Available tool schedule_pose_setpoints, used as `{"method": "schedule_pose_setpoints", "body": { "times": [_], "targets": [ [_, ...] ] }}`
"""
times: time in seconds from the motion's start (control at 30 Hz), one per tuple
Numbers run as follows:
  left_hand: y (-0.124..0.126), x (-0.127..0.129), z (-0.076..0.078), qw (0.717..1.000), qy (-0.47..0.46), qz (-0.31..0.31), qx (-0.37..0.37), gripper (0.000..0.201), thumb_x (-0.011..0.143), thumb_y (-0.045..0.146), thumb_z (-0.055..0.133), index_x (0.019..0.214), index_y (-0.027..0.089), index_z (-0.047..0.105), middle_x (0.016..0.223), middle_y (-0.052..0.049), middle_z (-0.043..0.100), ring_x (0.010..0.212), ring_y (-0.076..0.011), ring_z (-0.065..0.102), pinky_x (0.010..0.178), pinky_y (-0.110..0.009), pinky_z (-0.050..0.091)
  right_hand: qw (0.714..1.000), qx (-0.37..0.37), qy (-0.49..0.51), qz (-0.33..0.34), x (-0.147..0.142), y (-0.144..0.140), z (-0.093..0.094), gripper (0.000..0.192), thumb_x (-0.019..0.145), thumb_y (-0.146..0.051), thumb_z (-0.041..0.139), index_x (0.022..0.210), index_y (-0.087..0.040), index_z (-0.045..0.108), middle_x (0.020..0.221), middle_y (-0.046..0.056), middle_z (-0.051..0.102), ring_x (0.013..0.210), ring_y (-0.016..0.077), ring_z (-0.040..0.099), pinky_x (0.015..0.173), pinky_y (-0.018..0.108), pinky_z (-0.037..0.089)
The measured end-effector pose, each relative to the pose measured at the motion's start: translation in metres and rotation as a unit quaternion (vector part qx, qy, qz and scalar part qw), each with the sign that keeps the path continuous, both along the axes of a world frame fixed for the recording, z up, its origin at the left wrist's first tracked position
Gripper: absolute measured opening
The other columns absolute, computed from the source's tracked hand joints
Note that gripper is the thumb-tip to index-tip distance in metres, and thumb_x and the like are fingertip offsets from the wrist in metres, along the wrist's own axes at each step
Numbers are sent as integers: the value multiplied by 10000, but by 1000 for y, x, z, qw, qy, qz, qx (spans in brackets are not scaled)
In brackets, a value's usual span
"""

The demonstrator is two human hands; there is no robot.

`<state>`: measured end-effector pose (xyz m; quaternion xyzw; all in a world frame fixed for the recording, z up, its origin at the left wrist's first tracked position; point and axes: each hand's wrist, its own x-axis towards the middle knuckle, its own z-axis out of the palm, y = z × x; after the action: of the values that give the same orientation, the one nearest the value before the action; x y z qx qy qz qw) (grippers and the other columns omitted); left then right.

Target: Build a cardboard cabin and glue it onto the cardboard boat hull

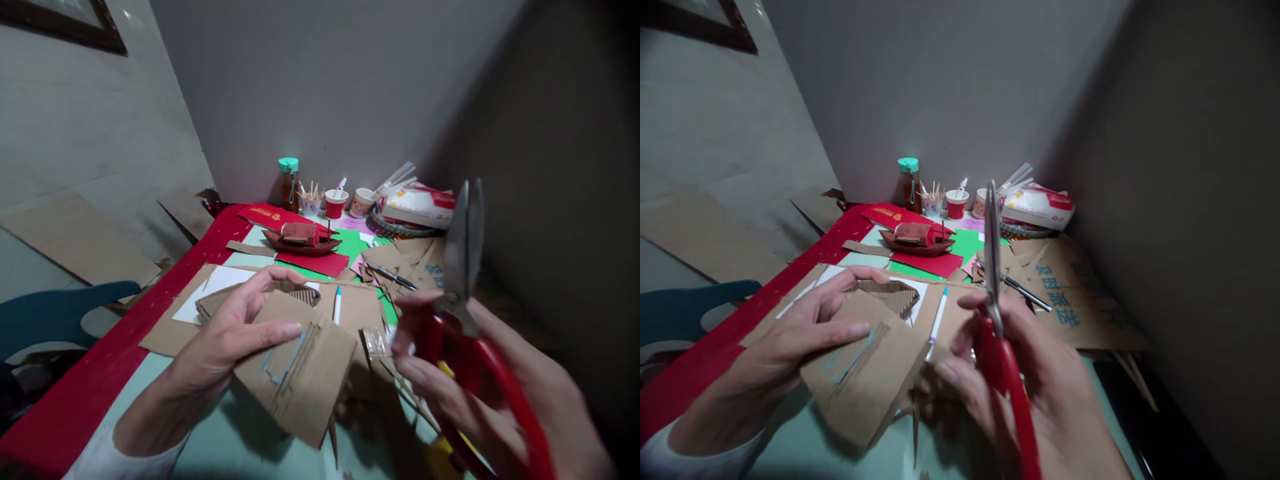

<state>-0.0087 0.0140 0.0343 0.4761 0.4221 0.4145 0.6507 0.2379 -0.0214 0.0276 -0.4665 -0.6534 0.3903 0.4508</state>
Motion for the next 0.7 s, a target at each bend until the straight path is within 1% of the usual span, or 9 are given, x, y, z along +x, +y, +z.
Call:
{"method": "schedule_pose_setpoints", "body": {
  "times": [0.03,0.1,0.2,0.3,0.37,0.43,0.5,0.57,0.7],
  "targets": [
    [-1,1,0,999,9,-46,2,474,779,278,813,1203,293,601,954,-6,691,735,-154,674,603,-203,522,1000,0,8,-6,-4,1,4,335,858,-354,771,1145,-332,599,876,-12,715,735,174,726,634,217,583],
    [-2,4,0,992,27,-125,22,485,761,268,829,1204,295,633,980,-1,702,777,-146,666,634,-185,502,999,-10,17,38,-13,4,8,303,841,-290,788,1090,-321,617,928,-24,720,782,148,716,690,198,568],
    [-2,10,-3,986,30,-161,43,454,760,259,834,1176,320,662,979,13,729,867,-165,680,729,-208,511,987,-101,52,111,-25,6,5,264,828,-265,789,1038,-275,630,844,-41,663,676,105,626,596,171,509],
    [-2,15,-6,995,-3,-100,2,423,810,278,797,1202,314,641,888,6,742,763,-156,686,672,-216,521,986,-114,93,83,-32,5,2,263,802,-265,789,984,-234,603,718,-73,558,589,80,523,537,154,459],
    [-4,18,-8,998,-39,-28,-29,381,823,299,777,1181,266,653,902,-26,744,763,-173,693,650,-225,533,993,-74,94,23,-34,5,0,279,791,-258,788,979,-227,585,720,-73,558,596,79,539,548,149,474],
    [-7,23,-11,995,-75,29,-53,331,799,296,794,1107,223,698,921,-50,752,833,-201,707,708,-249,562,994,-41,94,-28,-35,5,-4,288,802,-275,777,1002,-229,574,743,-63,581,618,88,580,559,154,496],
    [-11,28,-13,990,-100,50,-83,319,761,273,828,1059,208,737,914,-57,770,881,-224,719,786,-281,583,993,-23,99,-54,-35,5,-9,285,823,-300,758,1018,-238,560,762,-56,592,629,98,604,559,165,512],
    [-14,32,-14,986,-113,69,-98,306,754,268,837,1042,199,761,935,-66,789,912,-239,730,840,-307,591,993,-22,103,-54,-35,5,-12,268,860,-323,728,1044,-255,545,804,-49,609,647,104,625,571,177,529],
    [-14,33,-13,983,-113,125,-75,280,784,268,813,1051,195,770,982,-71,804,926,-243,743,774,-277,605,996,-9,52,-67,-24,-1,-7,188,935,-377,641,1071,-300,536,770,-58,638,578,106,617,531,177,515]
  ]
}}
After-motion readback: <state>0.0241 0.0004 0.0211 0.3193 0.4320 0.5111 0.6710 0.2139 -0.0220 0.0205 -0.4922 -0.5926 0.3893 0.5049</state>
